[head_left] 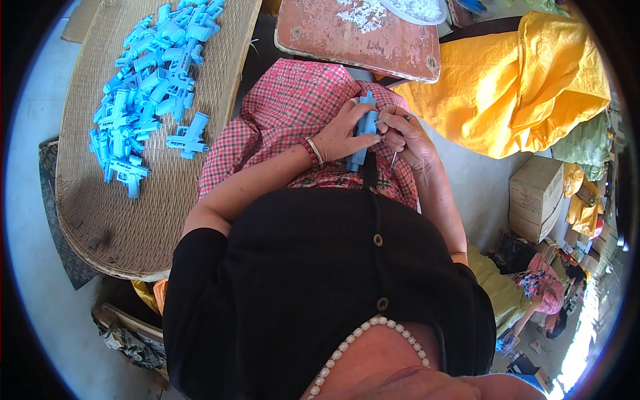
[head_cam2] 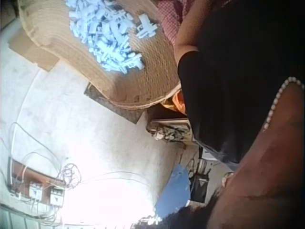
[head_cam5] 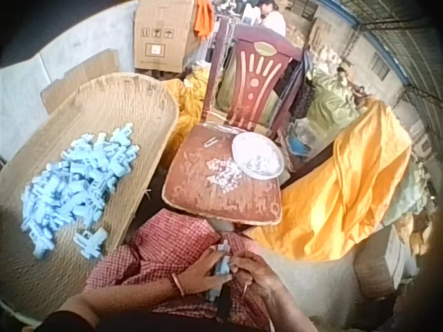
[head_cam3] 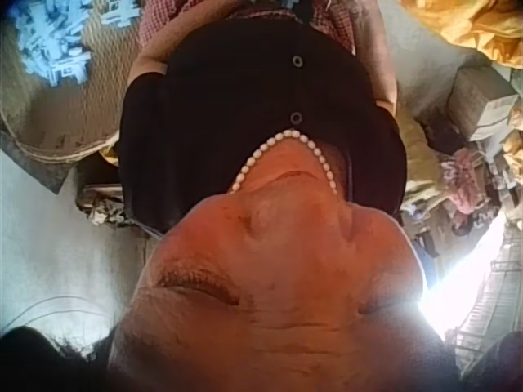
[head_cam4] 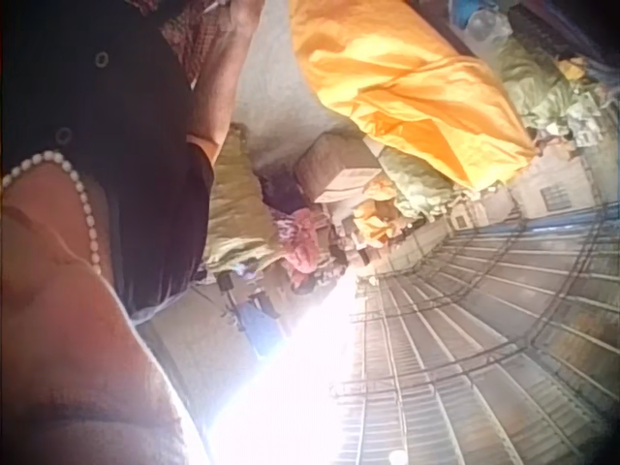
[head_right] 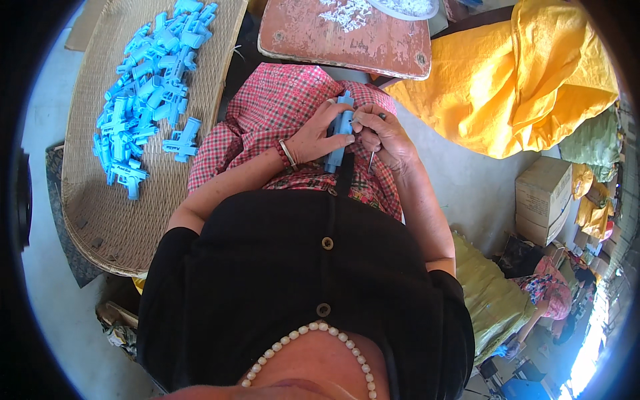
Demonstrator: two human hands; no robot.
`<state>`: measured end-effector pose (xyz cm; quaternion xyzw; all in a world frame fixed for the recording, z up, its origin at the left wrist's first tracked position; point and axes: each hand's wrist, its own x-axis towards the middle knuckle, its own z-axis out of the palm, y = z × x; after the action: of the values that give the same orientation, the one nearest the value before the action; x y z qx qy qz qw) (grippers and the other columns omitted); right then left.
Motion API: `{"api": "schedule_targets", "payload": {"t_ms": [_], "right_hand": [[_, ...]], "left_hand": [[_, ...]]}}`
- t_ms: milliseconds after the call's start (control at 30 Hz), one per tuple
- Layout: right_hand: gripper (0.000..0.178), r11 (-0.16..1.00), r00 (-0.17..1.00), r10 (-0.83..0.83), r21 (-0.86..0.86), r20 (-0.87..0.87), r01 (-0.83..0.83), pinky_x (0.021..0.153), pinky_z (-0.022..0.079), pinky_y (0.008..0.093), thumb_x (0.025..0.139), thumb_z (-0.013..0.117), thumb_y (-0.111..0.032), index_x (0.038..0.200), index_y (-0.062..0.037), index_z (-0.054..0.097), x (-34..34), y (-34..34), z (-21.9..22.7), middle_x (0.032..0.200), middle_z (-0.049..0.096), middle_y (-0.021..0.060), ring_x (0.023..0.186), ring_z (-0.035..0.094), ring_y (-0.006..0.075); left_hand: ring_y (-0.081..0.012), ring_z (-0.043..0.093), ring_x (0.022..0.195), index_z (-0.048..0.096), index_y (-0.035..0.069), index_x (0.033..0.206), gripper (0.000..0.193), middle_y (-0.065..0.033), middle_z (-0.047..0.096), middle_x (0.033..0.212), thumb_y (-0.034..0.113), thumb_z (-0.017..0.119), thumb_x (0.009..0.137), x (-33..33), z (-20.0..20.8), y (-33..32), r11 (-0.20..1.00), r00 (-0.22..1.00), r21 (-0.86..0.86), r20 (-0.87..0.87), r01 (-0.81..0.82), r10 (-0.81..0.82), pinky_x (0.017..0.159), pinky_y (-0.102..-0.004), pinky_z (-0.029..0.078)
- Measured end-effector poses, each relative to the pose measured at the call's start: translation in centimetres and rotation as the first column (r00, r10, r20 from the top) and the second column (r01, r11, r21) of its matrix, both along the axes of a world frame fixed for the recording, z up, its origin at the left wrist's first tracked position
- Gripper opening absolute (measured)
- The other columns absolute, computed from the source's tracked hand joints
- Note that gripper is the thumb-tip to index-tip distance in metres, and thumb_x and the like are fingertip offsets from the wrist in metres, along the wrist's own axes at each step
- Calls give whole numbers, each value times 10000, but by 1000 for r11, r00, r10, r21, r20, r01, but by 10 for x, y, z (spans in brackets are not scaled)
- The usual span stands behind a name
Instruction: The person assembles toy guns by taking gun bodies from a basket, inserting small plastic pieces into them using a small tool, and throwing the assembled toy guns into a large yellow bag.
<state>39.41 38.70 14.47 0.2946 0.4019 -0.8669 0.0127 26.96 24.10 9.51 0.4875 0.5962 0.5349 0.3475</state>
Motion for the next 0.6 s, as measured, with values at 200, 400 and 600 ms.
{"api": "schedule_targets", "payload": {"t_ms": [200,400,600], "right_hand": [[92,998,998,-20,57,56,17,357,257,146,901,543,-127,937,-44,525,1,-3,4,753,534,18,422,325,-2],[97,997,995,-81,19,57,80,367,268,139,904,542,-131,946,-47,519,-1,-4,0,757,533,15,437,337,-2],[108,992,998,-49,118,30,45,399,284,140,898,567,-129,966,-51,538,-3,-8,-2,754,535,2,456,345,1]], "left_hand": [[-251,420,970,461,59,1168,428,-131,387,1007,288,582,828,-3,-8,6,1000,994,3,108,-15,15,906,-358,341],[-271,450,947,475,67,1138,408,-151,390,998,258,590,795,-5,-7,6,1000,996,23,90,-14,11,850,-352,397],[-227,432,938,490,64,1118,333,-121,385,990,231,554,838,-2,-9,7,999,985,-10,165,-49,50,855,-337,370]]}}
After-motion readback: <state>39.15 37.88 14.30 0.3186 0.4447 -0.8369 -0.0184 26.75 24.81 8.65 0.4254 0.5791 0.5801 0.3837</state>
